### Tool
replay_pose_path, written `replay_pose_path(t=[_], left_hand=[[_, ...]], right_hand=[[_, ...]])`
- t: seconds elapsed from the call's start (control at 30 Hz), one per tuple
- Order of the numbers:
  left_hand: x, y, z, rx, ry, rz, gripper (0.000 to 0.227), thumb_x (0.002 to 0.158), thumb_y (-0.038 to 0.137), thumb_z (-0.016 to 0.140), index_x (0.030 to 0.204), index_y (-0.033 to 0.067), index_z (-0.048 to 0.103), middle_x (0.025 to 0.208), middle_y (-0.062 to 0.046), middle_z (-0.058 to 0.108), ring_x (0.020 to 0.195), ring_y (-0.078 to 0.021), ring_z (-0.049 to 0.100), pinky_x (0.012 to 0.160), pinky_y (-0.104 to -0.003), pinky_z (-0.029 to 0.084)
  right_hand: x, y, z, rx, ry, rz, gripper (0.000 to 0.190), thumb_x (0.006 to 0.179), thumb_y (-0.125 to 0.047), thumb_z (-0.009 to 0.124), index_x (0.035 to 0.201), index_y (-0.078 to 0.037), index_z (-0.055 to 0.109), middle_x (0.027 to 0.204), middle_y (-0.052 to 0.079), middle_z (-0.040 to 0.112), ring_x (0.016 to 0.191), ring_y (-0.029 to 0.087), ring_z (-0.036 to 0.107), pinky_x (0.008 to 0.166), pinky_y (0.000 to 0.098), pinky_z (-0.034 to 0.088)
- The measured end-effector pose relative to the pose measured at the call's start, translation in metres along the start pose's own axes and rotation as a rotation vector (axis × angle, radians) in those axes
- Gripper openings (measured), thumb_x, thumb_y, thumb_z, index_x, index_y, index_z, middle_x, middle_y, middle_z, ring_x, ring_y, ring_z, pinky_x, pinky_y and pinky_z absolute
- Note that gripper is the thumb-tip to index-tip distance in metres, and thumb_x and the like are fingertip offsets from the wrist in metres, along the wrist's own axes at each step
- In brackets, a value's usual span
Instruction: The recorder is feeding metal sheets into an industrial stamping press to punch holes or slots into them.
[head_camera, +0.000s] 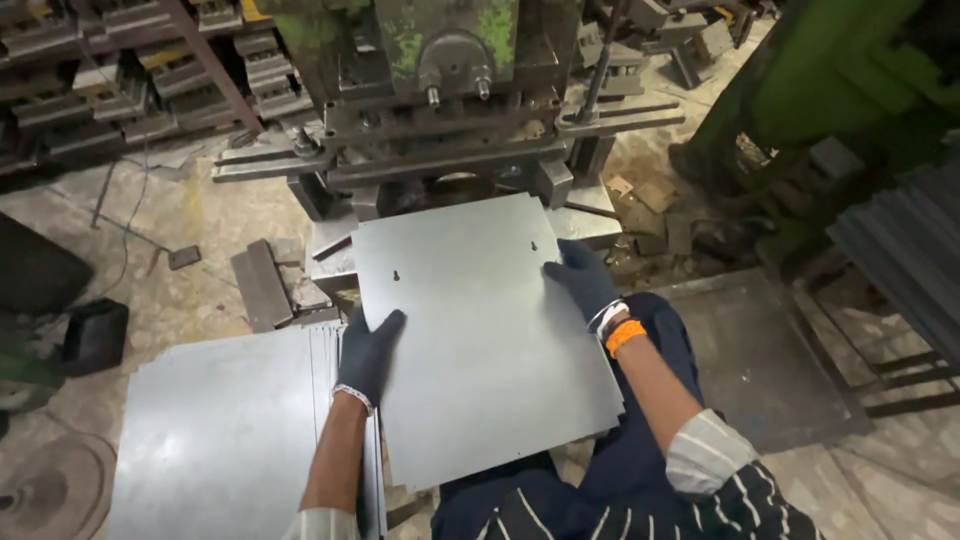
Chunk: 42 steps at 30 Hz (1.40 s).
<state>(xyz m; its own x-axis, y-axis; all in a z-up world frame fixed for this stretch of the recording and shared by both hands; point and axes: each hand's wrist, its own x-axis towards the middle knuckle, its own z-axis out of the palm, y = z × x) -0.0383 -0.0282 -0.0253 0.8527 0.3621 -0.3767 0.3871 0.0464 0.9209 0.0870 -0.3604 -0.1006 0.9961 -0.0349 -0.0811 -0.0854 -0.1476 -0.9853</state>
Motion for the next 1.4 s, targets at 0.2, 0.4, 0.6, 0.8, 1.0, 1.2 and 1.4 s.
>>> replay_pose_path(t=[0.2, 0.4, 0.6, 0.8, 1.0, 1.2, 1.4], left_hand=[[0.033, -0.011, 0.004, 0.517, 0.381, 0.198, 0.059, 0.083, 0.046, 0.072, 0.138, 0.0354, 0.053, 0.126, -0.008, 0.071, 0.116, -0.0345, 0.067, 0.105, -0.05, 0.049], [0.061, -0.018, 0.021, 0.594, 0.156, 0.079, 0.109, 0.078, 0.069, 0.073, 0.164, 0.0291, 0.019, 0.158, -0.013, 0.044, 0.145, -0.0337, 0.043, 0.122, -0.049, 0.033], [0.038, 0.008, 0.02, 0.673, 0.019, 0.083, 0.108, 0.082, 0.065, 0.067, 0.166, 0.0287, 0.009, 0.168, -0.007, 0.027, 0.15, -0.0287, 0.034, 0.124, -0.047, 0.028], [0.061, -0.011, 0.007, 0.639, 0.007, 0.098, 0.105, 0.086, 0.067, 0.063, 0.166, 0.0227, 0.01, 0.166, -0.013, 0.031, 0.149, -0.0345, 0.036, 0.124, -0.052, 0.029], [0.142, -0.093, -0.086, 0.603, 0.096, 0.061, 0.075, 0.093, 0.076, 0.048, 0.156, 0.039, 0.033, 0.155, 0.004, 0.05, 0.136, -0.023, 0.054, 0.117, -0.048, 0.039], [0.121, -0.102, -0.251, 0.719, 0.488, 0.009, 0.071, 0.097, 0.048, 0.056, 0.159, 0.0208, 0.035, 0.159, -0.007, 0.046, 0.142, -0.0303, 0.047, 0.118, -0.051, 0.038], [0.05, -0.16, -0.273, 1.287, 1.081, 0.172, 0.079, 0.097, 0.048, 0.065, 0.159, 0.0041, 0.049, 0.164, -0.021, 0.042, 0.15, -0.0404, 0.03, 0.119, -0.059, 0.023]], right_hand=[[-0.005, -0.013, 0.006, -0.973, 0.241, -0.202, 0.071, 0.073, -0.066, 0.078, 0.13, -0.025, 0.066, 0.137, 0.007, 0.063, 0.139, 0.027, 0.047, 0.115, 0.042, 0.04], [0.002, 0.028, 0.006, -0.535, -0.002, 0.251, 0.098, 0.082, -0.086, 0.059, 0.155, -0.024, 0.039, 0.154, 0.008, 0.05, 0.144, 0.03, 0.042, 0.122, 0.0519, 0.029], [0.003, 0.016, 0.019, -0.643, -0.029, 0.325, 0.112, 0.073, -0.086, 0.067, 0.159, -0.024, 0.03, 0.16, 0.007, 0.042, 0.145, 0.029, 0.042, 0.122, 0.0476, 0.031], [-0.032, -0.023, 0.078, -0.967, 0.197, 0.024, 0.111, 0.078, -0.069, 0.071, 0.161, -0.009, 0.029, 0.167, 0.016, 0.028, 0.153, 0.034, 0.027, 0.127, 0.047, 0.013], [-0.093, -0.013, 0.24, -0.784, -0.379, -0.668, 0.071, 0.091, -0.043, 0.069, 0.155, -0.024, 0.045, 0.157, 0.009, 0.046, 0.149, 0.033, 0.034, 0.125, 0.0459, 0.021], [-0.108, 0.02, 0.347, -0.804, -0.769, -0.314, 0.073, 0.082, -0.061, 0.065, 0.149, -0.041, 0.043, 0.151, -0.009, 0.051, 0.144, 0.016, 0.044, 0.12, 0.0369, 0.036], [-0.11, 0.086, 0.374, -0.218, -0.474, 0.253, 0.054, 0.067, -0.026, 0.088, 0.116, -0.009, 0.072, 0.108, 0.01, 0.077, 0.114, 0.031, 0.069, 0.093, 0.0412, 0.057]])
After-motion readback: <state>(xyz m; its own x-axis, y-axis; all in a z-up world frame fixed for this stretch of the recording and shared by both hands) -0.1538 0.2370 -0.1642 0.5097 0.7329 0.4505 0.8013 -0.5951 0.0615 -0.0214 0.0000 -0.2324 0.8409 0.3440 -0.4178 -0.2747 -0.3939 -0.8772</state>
